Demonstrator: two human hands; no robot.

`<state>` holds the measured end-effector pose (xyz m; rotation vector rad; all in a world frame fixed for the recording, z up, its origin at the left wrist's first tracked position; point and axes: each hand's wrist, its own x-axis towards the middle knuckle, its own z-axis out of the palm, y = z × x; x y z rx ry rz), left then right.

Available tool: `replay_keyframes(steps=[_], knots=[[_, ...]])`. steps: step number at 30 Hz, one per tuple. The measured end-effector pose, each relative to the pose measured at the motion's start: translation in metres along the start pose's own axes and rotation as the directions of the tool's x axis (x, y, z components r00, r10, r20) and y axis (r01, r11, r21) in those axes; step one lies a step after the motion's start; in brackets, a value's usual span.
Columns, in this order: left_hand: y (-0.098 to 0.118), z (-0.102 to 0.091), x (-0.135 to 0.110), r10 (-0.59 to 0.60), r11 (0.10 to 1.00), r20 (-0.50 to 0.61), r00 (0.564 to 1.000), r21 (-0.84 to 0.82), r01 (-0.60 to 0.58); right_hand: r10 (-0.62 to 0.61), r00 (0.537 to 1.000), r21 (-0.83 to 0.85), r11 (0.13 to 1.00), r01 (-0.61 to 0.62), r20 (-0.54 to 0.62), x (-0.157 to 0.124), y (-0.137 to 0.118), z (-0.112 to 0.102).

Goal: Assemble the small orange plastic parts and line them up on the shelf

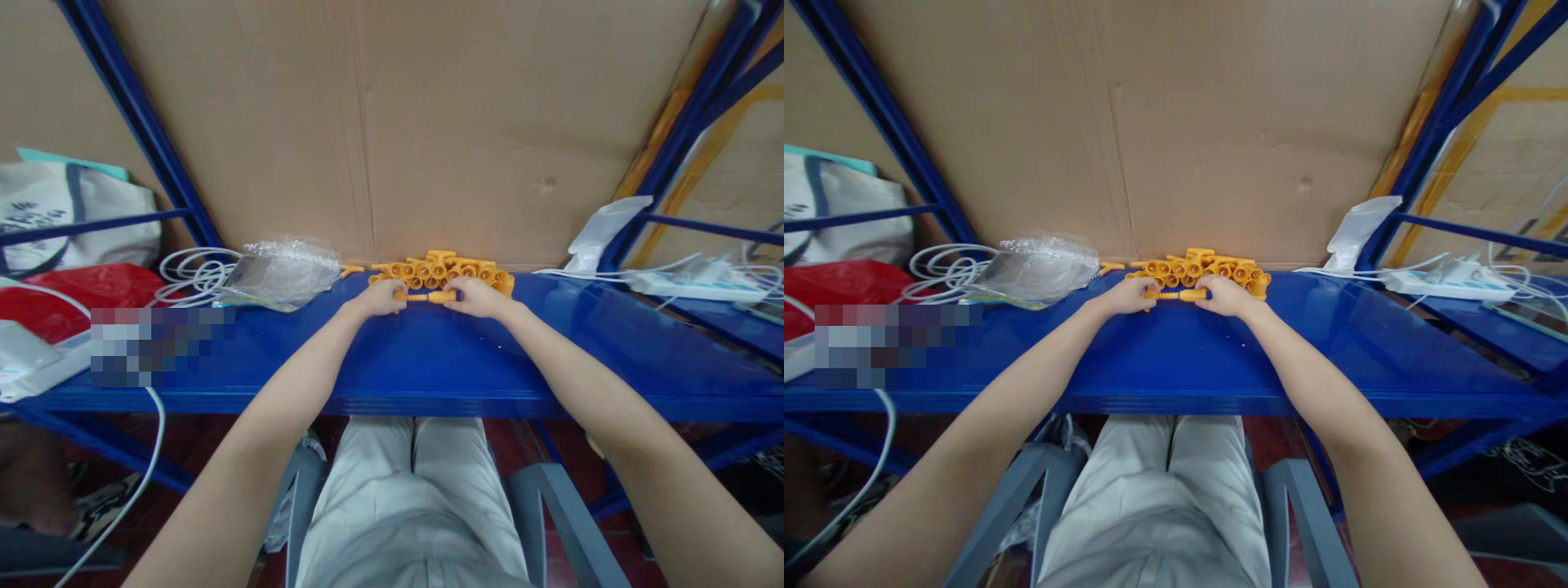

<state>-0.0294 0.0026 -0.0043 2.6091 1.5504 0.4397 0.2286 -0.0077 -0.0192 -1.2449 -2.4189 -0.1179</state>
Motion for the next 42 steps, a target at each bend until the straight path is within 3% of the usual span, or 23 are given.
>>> replay_keyframes(steps=[6, 11, 15, 19, 26, 33, 42], knots=[[0.002, 0.003, -0.001, 0.063, 0.998, -0.072, 0.995, 0.002, -0.063, -0.077, 0.991, 0.06, 0.995, 0.083, -0.106, 0.001, 0.004, 0.005], [0.006, 0.001, -0.003, 0.061, 0.997, -0.138, 0.988, 0.044, -0.056, -0.056, 0.99, 0.166, 0.983, 0.077, -0.127, 0.0, 0.008, 0.004], [0.011, 0.0, -0.005, 0.042, 0.998, -0.174, 0.984, 0.061, -0.032, 0.042, 0.989, 0.308, 0.951, 0.004, -0.143, 0.0, 0.012, 0.005], [0.01, 0.0, -0.004, 0.023, 0.999, -0.183, 0.983, 0.051, -0.014, 0.169, 0.986, 0.511, 0.848, -0.14, -0.011, 0.0, 0.017, 0.005], [0.007, -0.001, -0.003, -0.025, 0.999, -0.206, 0.978, 0.018, 0.029, 0.22, 0.966, 0.713, 0.655, -0.251, 0.137, -0.003, 0.01, -0.011], [0.01, -0.002, -0.004, 0.006, 1.0, -0.221, 0.975, 0.021, -0.001, 0.347, 0.876, 0.766, 0.44, -0.468, 0.336, -0.005, -0.004, -0.01], [0.007, 0.0, -0.002, -0.012, 1.0, -0.231, 0.973, -0.021, 0.007, 0.38, 0.848, 0.726, 0.451, -0.519, 0.37, -0.002, -0.009, -0.008]])
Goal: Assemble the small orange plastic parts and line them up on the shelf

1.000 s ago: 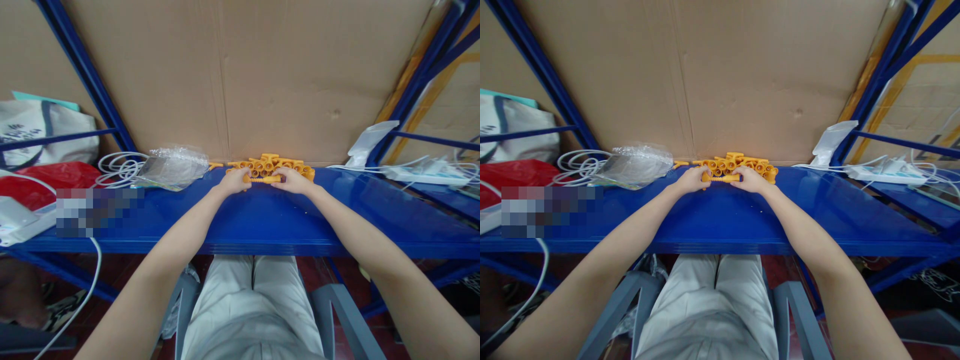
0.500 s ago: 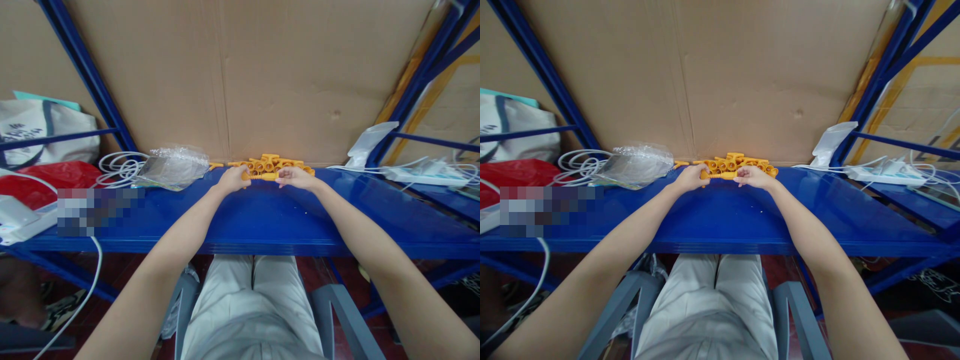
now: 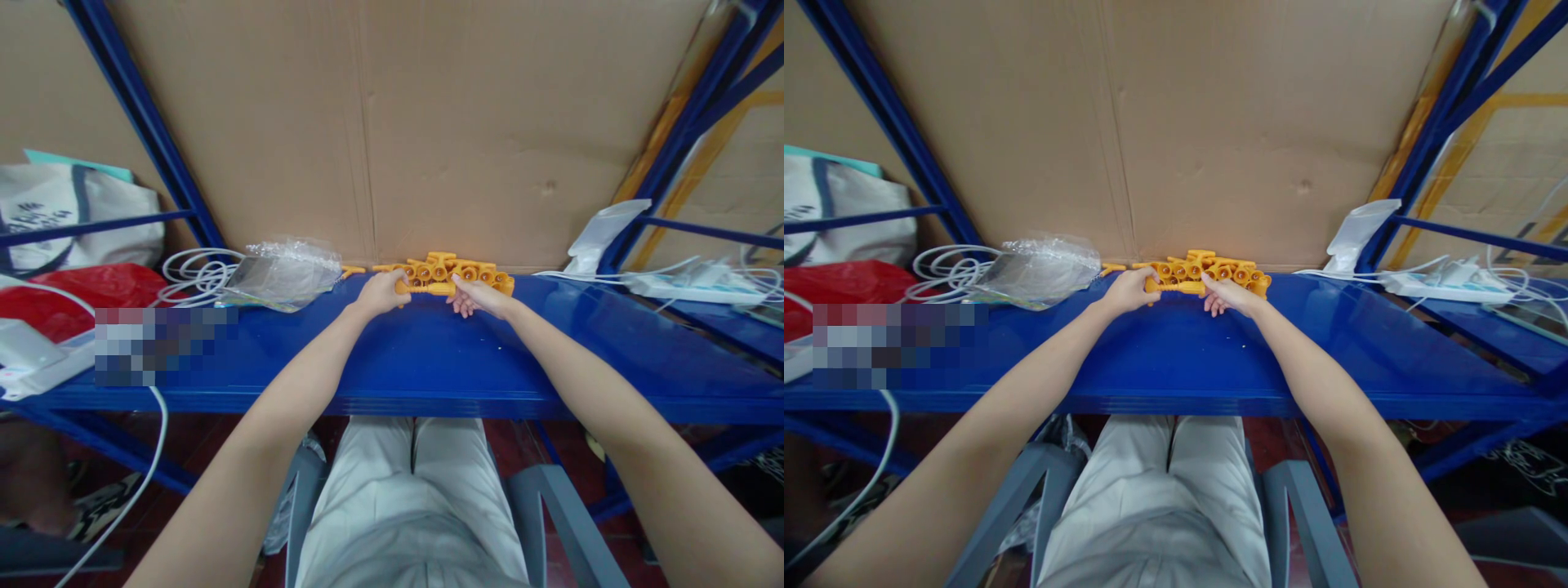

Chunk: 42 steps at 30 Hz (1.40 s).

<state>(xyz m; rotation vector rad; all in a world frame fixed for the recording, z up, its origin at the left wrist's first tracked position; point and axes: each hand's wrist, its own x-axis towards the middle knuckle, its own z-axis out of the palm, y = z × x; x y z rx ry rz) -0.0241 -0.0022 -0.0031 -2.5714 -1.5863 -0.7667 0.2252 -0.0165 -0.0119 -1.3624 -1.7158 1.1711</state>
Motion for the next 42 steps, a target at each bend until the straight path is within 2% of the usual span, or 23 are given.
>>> replay_keyframes(steps=[3, 9, 14, 22, 29, 33, 39, 42], knots=[[-0.001, 0.001, 0.0, -0.009, 1.0, -0.008, 1.0, 0.018, 0.009, -0.024, 0.999, 0.014, 1.0, 0.023, 0.035, -0.004, -0.001, -0.003], [-0.004, 0.002, 0.001, 0.007, 1.0, -0.026, 1.0, 0.004, -0.007, -0.088, 0.996, 0.013, 0.996, 0.088, 0.015, -0.007, -0.001, -0.006], [-0.004, 0.002, 0.0, 0.024, 1.0, -0.035, 0.999, -0.009, -0.024, -0.064, 0.996, 0.04, 0.997, 0.061, 0.064, -0.005, 0.0, -0.005], [-0.003, 0.003, 0.001, 0.042, 0.998, -0.04, 0.998, -0.043, -0.044, 0.055, 0.998, 0.005, 0.998, -0.055, 0.031, -0.004, -0.001, -0.003], [0.0, 0.001, -0.001, 0.038, 0.999, -0.048, 0.998, -0.036, -0.04, -0.064, 0.997, 0.115, 0.992, 0.059, 0.041, -0.012, -0.006, -0.007], [0.003, 0.0, -0.003, 0.048, 0.997, -0.063, 0.997, -0.05, -0.051, -0.016, 0.996, 0.099, 0.995, 0.008, 0.085, -0.01, -0.008, -0.005], [0.004, 0.0, -0.002, 0.063, 0.993, -0.065, 0.996, -0.095, -0.069, 0.091, 0.993, 0.023, 0.995, -0.093, 0.08, -0.01, -0.011, -0.004], [0.003, 0.0, -0.001, 0.064, 0.994, -0.069, 0.996, -0.083, -0.07, 0.043, 0.997, 0.044, 0.998, -0.046, 0.056, -0.013, -0.012, -0.005]])
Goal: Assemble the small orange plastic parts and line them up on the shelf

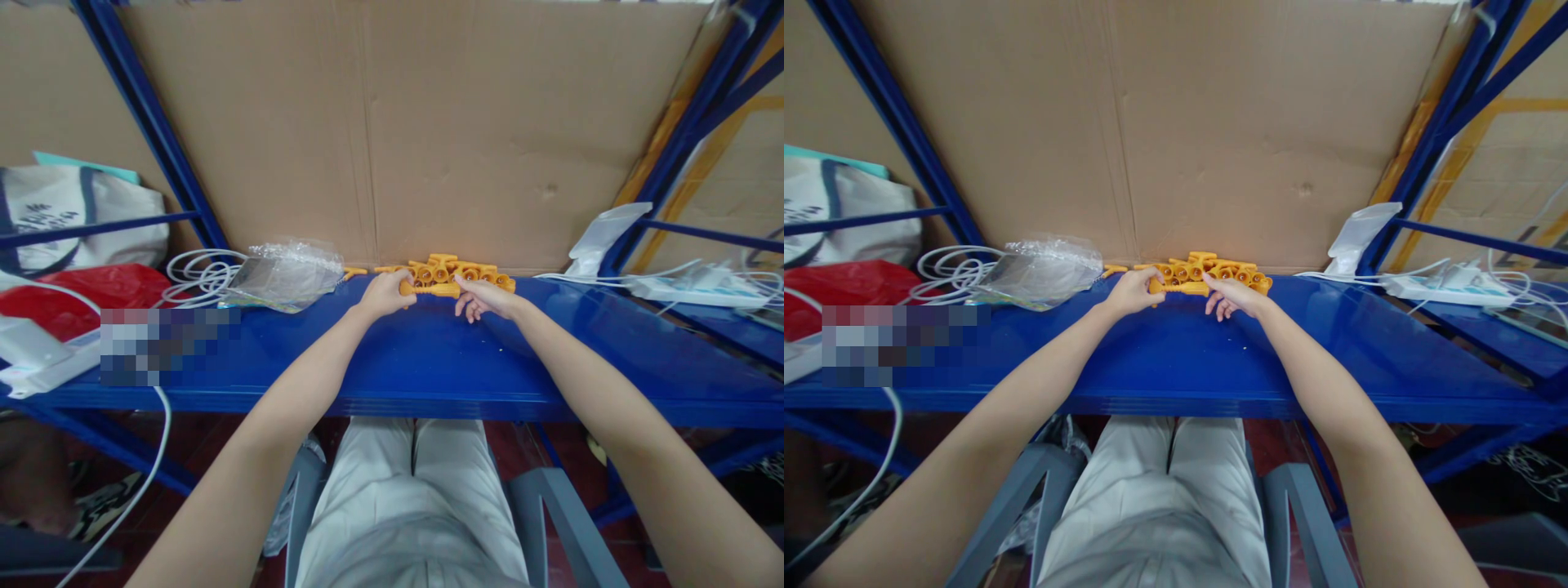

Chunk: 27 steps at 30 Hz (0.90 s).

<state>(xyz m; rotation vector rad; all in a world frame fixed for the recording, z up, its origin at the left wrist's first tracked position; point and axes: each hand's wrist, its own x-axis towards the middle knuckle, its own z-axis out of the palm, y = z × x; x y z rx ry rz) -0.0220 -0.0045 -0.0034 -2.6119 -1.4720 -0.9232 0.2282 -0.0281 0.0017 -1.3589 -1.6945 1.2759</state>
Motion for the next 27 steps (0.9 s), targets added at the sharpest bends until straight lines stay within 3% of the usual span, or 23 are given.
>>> replay_keyframes(steps=[4, 9, 19, 27], knots=[[-0.001, 0.001, 0.0, 0.006, 1.0, -0.018, 1.0, 0.017, -0.006, -0.155, 0.988, 0.001, 0.988, 0.155, -0.025, 0.001, 0.002, -0.003], [-0.001, 0.001, -0.001, 0.034, 0.999, -0.04, 0.999, 0.024, -0.033, -0.208, 0.977, -0.014, 0.978, 0.209, 0.047, 0.004, 0.006, -0.006], [0.005, 0.001, -0.002, 0.067, 0.996, -0.083, 0.994, 0.065, -0.062, 0.005, 0.996, -0.064, 0.998, -0.011, -0.084, 0.003, 0.0, 0.009], [0.005, 0.002, -0.002, 0.044, 0.997, -0.065, 0.997, 0.063, -0.04, -0.03, 0.998, -0.046, 0.999, 0.027, -0.058, 0.006, 0.005, 0.008]])
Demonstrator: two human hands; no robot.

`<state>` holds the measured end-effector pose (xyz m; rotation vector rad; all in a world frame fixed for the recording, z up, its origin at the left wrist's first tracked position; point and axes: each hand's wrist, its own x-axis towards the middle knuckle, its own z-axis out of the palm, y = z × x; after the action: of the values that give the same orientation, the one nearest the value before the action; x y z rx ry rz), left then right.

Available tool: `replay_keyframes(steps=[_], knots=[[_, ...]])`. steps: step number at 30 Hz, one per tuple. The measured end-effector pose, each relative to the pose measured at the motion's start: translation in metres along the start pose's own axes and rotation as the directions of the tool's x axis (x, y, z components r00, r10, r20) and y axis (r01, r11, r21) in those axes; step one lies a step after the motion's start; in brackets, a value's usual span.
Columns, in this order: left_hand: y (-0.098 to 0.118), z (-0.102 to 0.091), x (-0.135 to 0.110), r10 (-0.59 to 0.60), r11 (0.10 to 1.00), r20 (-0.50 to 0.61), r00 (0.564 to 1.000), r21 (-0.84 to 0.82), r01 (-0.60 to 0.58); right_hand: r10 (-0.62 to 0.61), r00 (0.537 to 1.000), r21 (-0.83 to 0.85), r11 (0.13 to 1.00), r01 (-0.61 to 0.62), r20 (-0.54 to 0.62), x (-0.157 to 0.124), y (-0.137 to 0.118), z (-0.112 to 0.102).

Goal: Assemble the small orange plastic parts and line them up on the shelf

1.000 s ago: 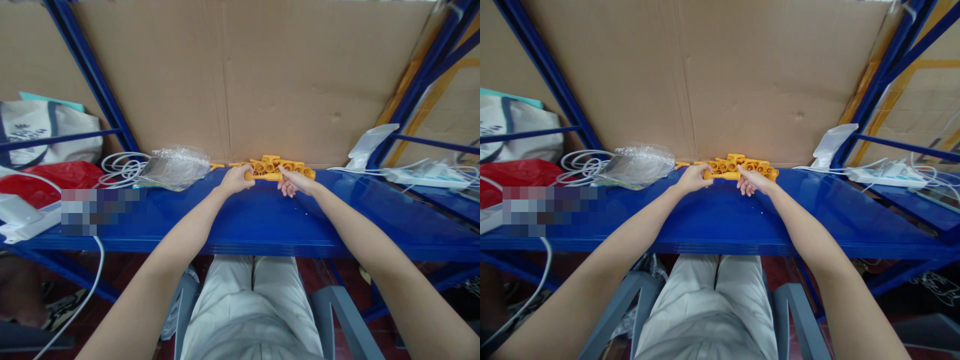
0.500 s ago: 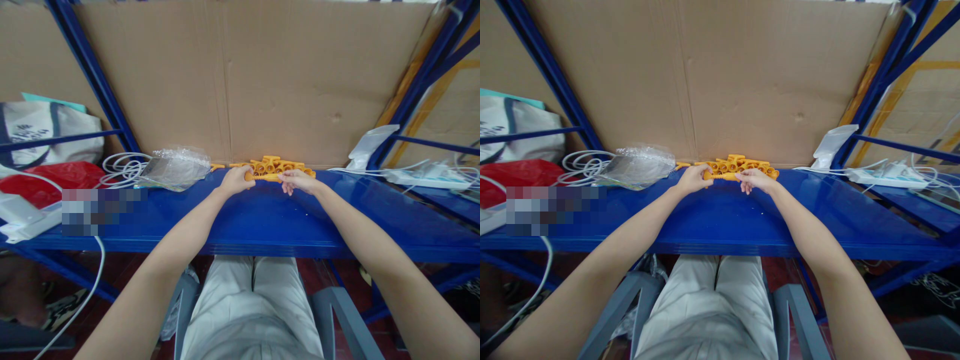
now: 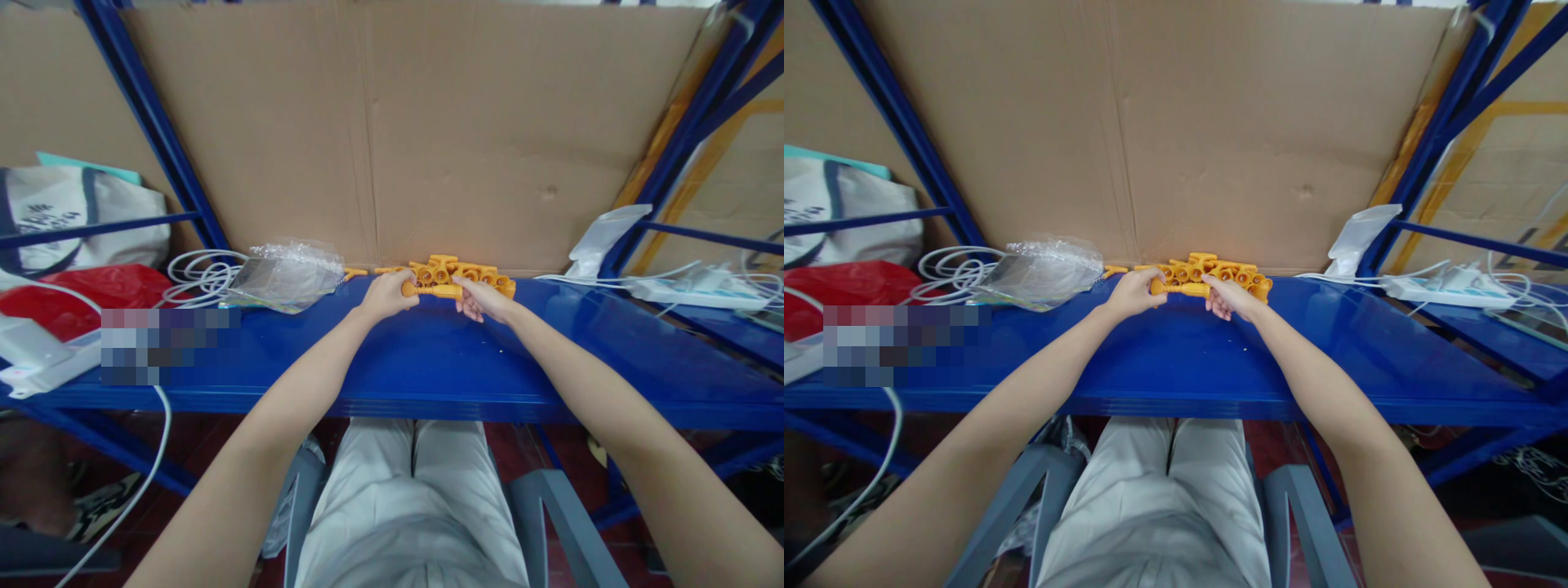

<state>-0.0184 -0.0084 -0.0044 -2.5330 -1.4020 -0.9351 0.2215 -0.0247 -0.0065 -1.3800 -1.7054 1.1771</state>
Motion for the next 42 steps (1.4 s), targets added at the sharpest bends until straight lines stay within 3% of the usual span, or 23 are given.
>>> replay_keyframes(steps=[13, 20, 34, 36, 38, 42], knots=[[-0.006, 0.003, 0.002, 0.001, 0.998, -0.006, 1.0, -0.067, -0.001, 0.096, 0.995, 0.019, 0.995, -0.097, 0.034, -0.002, -0.005, -0.004], [-0.01, 0.004, 0.003, -0.013, 0.999, -0.013, 1.0, -0.031, 0.012, -0.136, 0.991, 0.106, 0.985, 0.137, -0.016, -0.005, -0.004, -0.01], [-0.017, 0.005, 0.003, -0.002, 0.992, -0.012, 1.0, -0.129, 0.001, -0.27, 0.955, 0.018, 0.961, 0.274, -0.126, 0.0, -0.005, -0.01], [-0.025, 0.003, 0.004, -0.057, 0.987, -0.053, 0.997, -0.154, 0.048, -0.302, 0.935, -0.015, 0.952, 0.305, -0.188, 0.003, -0.003, -0.013], [-0.036, -0.001, 0.004, -0.191, 0.977, -0.119, 0.974, -0.119, 0.177, -0.338, 0.907, -0.057, 0.941, 0.335, -0.252, 0.006, -0.001, -0.015], [-0.062, -0.007, -0.002, -0.511, 0.848, -0.159, 0.845, 0.063, 0.525, -0.408, 0.849, -0.207, 0.911, 0.355, -0.337, 0.011, 0.004, -0.019]])
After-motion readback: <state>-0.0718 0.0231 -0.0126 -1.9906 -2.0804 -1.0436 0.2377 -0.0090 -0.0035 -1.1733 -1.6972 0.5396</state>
